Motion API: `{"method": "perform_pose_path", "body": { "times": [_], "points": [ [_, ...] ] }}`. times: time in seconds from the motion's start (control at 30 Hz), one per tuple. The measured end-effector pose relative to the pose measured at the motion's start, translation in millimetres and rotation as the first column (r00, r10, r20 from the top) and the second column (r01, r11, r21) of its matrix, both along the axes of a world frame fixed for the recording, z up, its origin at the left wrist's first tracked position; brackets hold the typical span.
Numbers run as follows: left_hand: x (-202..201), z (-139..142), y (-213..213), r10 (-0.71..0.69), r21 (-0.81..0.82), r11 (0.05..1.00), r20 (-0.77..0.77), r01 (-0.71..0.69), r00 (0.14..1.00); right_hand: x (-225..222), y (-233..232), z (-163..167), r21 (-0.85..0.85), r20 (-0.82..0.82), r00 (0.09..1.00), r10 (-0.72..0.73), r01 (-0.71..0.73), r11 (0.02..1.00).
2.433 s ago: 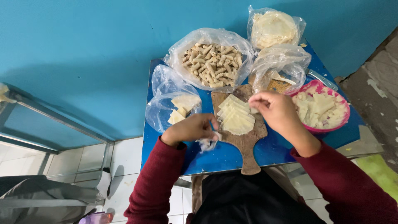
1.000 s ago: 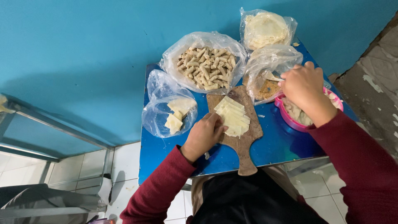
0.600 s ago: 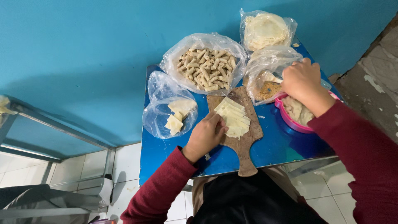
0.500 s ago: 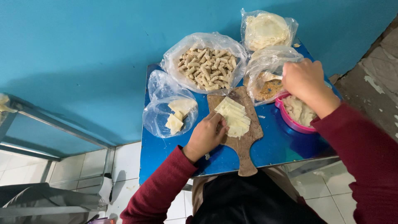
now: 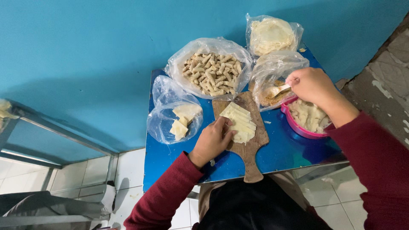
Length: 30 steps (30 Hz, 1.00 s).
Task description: The person sits at a small blue table and assembles snacks: they take thin square dough wrappers from a plastic bag, stack and align them on a wooden paddle board, then pinch filling from a pink bowl and place it onto the stacked wrappers, repeating the layering and filling sequence.
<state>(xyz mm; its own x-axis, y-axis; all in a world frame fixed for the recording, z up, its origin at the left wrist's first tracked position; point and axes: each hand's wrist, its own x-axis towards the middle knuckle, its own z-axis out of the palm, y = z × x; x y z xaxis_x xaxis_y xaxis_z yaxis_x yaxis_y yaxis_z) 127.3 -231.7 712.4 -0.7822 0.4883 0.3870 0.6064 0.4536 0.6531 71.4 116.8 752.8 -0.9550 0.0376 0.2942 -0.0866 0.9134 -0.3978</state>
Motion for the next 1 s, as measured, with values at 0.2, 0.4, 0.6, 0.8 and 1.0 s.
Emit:
{"method": "perform_pose_path", "body": {
  "times": [0.2, 0.4, 0.6, 0.8, 1.0],
  "points": [
    [-0.9, -1.2, 1.6, 0.001, -0.002, 1.0, -0.011, -0.001, 1.0, 1.8, 3.1, 1.8, -0.32, 0.212, 0.977, -0.035, 0.103, 0.942],
    [-1.7, -1.8, 0.8, -0.003, 0.014, 1.0, 0.01, 0.003, 1.0, 5.3, 2.6, 6.1, -0.343, 0.161, 0.984, -0.076, 0.128, 0.931],
    [-2.8, -3.8, 1.9, 0.002, 0.03, 1.0, 0.02, -0.003, 1.0, 13.8, 19.8, 4.7, -0.431, 0.064, 0.995, -0.076, 0.096, 0.897],
    [-3.5, -9.4, 1.8, 0.009, 0.071, 0.997, -0.009, -0.009, 1.0, 39.3, 33.0, -0.9, -0.669, -0.027, 0.999, -0.017, -0.005, 0.744],
    [-3.7, -6.3, 2.3, 0.019, 0.046, 0.999, 0.043, -0.021, 0.999, 76.3, -9.4, -2.2, -0.66, 0.138, 0.989, 0.062, 0.045, 0.75]
  ]
}}
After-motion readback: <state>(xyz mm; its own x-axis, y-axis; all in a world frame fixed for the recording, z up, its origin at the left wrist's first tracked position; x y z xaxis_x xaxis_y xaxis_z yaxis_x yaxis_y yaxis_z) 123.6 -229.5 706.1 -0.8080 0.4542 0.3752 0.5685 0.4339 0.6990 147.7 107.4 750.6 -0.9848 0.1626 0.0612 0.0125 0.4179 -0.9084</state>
